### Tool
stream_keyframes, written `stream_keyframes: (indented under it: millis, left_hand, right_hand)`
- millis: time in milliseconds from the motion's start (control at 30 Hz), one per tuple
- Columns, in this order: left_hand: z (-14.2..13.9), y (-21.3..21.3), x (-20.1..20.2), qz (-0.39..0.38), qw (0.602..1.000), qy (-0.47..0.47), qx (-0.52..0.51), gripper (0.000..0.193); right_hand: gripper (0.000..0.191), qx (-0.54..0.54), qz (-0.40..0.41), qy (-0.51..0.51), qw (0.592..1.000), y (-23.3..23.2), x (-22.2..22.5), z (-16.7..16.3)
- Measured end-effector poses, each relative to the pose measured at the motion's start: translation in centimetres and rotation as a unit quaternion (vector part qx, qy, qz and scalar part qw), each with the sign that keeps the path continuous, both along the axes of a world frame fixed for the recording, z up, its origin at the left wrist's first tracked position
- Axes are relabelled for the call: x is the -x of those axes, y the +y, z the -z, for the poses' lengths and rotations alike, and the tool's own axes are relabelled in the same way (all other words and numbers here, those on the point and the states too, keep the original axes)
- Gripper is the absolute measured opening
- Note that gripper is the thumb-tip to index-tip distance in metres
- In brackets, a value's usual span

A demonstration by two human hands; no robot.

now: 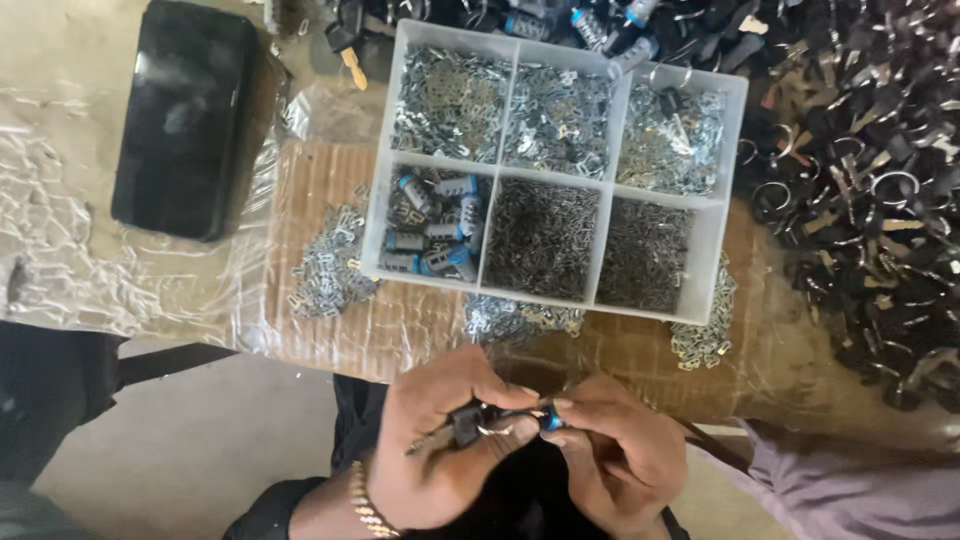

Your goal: The person assembles padlock cylinder cores at a workbench. They pick small metal pins and springs from a compartment organizer box, insert them by hand into the lock plug, and press them into place, placing finished cores with a large pile of lock parts and keys on the table.

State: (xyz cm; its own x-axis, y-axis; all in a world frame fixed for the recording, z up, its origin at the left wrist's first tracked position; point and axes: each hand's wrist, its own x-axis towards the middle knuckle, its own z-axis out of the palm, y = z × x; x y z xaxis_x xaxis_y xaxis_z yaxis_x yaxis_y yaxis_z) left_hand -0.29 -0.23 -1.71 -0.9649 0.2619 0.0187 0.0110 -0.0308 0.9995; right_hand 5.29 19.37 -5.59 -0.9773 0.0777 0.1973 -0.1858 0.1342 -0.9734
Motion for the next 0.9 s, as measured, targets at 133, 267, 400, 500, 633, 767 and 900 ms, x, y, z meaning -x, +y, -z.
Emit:
stream_keyframes:
  millis: [133,267,400,500,633,767,900]
  left_hand:
    - [0.3,0.7,-0.2,0.063,0.995,0.079,0.005,0.022]
    - [-0.2,-0.4,0.0,0.136,0.985,0.101,0.037,0.024]
    - [-1.5,-2.8,0.9,0.209,0.95,0.223,0.065,0.02]
    - [-2.2,-3.6,1.3,0.217,0.946,0.231,0.065,0.017]
    - [-2.6,-4.4,1.5,0.22,0.945,0.234,0.058,0.017]
    - [-2.1,-5.3,1.0,0.177,0.94,0.267,0.119,0.014]
    - [-0.6,-5.3,0.0,0.216,0.946,0.225,0.092,0.01]
  right_hand:
    - [0.013,0.005,0.017,0.079,0.997,0.5,-0.5,0.8]
    - [0.013,0.083,-0.014,-0.001,0.996,1.5,-2.2,1.6]
    - [0.02,0.225,-0.102,-0.107,0.963,2.5,-3.0,1.6]
    - [0.022,0.313,-0.145,-0.163,0.924,2.5,-2.8,1.6]
    - [0.016,0.36,-0.144,-0.222,0.895,1.8,-2.5,1.9]
    - [0.01,0.313,-0.141,-0.248,0.906,1.6,-3.2,2.5]
    - [0.006,0.304,-0.124,-0.228,0.916,1.7,-4.5,3.7]
